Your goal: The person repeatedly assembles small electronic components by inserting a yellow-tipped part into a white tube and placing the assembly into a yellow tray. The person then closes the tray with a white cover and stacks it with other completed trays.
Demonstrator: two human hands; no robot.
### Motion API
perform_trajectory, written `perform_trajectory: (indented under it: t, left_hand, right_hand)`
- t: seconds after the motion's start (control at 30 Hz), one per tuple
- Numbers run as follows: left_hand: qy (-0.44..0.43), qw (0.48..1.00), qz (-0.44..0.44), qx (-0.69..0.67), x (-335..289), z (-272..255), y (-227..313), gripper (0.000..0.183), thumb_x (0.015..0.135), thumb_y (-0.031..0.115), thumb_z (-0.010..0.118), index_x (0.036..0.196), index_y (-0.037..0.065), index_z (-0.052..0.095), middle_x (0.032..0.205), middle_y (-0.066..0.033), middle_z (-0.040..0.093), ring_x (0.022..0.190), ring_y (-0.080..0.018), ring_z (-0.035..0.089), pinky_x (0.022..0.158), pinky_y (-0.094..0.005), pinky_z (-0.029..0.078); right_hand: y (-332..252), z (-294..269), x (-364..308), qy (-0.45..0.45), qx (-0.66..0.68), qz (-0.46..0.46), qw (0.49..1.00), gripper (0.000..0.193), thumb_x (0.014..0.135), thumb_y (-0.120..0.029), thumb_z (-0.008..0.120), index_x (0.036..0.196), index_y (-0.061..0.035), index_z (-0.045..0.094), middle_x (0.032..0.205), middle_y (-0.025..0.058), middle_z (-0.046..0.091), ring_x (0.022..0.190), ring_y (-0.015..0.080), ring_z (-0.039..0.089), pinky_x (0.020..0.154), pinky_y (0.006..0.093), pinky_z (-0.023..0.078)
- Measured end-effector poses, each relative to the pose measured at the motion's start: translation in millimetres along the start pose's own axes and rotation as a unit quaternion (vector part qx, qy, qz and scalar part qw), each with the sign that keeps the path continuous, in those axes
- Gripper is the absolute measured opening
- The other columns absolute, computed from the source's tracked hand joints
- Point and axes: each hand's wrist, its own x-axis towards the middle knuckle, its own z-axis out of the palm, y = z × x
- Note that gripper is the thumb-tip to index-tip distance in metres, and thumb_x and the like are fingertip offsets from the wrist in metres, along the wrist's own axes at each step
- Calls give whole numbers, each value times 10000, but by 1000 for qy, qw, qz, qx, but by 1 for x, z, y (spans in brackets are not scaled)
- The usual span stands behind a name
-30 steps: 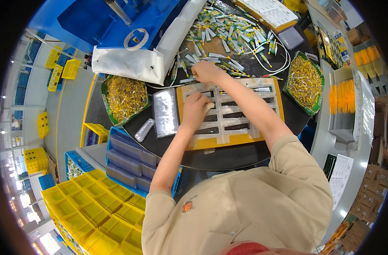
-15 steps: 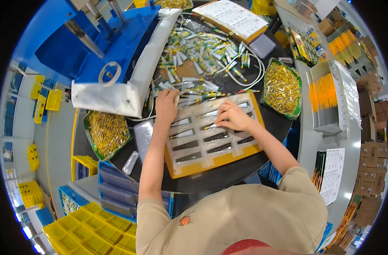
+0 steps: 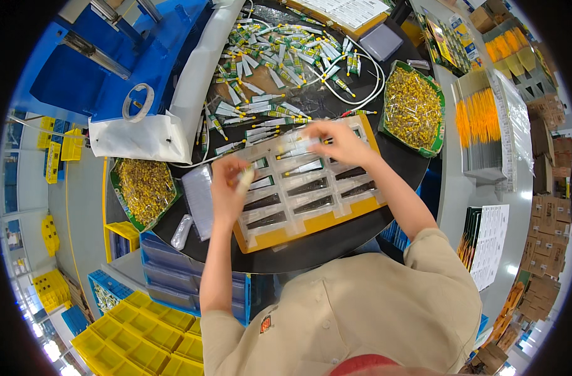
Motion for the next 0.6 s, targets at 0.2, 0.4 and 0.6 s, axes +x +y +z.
perform_trajectory:
  t: [0.2, 0.4, 0.6]
  left_hand:
    - [-109, 917, 145, 356, -48, -15, -7, 138, 738, 67, 762, 841, 63, 670, 901, -71, 617, 870, -295, 582, 779, -386, 472]
    - [-74, 886, 212, 405, -33, -6, -8, 147, 747, 72, 738, 877, 81, 670, 901, -59, 592, 923, -298, 550, 813, -410, 428]
    - [-22, 841, 282, 461, 111, 31, -37, 384, 818, 72, 653, 1199, 84, 606, 1173, -108, 590, 1081, -353, 536, 922, -455, 443]
  right_hand:
    - [-22, 11, -47, -118, -214, -112, 963, 137, 757, -191, 746, 860, -122, 687, 810, 60, 617, 909, 256, 551, 838, 374, 432]
    - [-1, 22, 4, -84, -149, -112, 979, 50, 777, -136, 681, 806, -98, 666, 845, 94, 598, 858, 317, 576, 777, 422, 470]
    - [51, 36, 100, 81, -356, 142, 920, 283, 767, -45, 598, 1048, -36, 626, 967, 201, 630, 930, 392, 628, 826, 466, 512]
